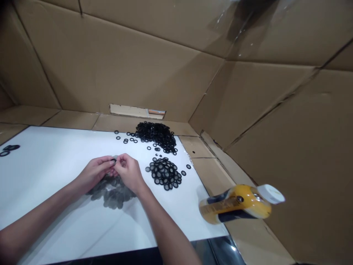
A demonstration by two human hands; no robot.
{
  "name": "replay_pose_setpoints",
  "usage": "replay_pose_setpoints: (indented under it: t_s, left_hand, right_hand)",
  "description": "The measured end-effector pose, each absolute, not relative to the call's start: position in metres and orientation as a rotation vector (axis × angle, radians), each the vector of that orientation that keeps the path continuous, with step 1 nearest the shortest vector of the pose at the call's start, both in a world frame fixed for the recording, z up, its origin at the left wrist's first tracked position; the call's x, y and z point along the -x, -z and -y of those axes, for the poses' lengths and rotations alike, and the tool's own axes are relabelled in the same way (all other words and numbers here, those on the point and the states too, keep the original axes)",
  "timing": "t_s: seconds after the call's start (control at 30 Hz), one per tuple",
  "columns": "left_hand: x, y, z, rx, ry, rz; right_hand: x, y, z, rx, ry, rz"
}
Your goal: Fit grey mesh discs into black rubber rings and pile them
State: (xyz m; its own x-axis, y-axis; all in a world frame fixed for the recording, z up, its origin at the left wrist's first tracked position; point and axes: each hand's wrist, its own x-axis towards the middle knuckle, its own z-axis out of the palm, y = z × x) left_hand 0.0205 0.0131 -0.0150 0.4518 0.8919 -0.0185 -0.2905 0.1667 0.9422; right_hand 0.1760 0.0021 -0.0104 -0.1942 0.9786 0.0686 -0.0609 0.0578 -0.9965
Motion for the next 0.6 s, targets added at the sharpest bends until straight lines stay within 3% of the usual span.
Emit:
replay_pose_setpoints:
  t_s: [0.2, 0.6]
  left_hand:
    - [-0.018, 0.016, -0.014, -1.064, -1.001, -0.719]
    - [-0.018, 0.025, -0.014, -1.105, -1.159, -0.824]
  right_hand:
    - [-0.175, 0.001, 0.005, 1.125, -1.094, 1.468]
    - [-0.167, 0.004, 0.004, 1.131, -1.232, 1.264]
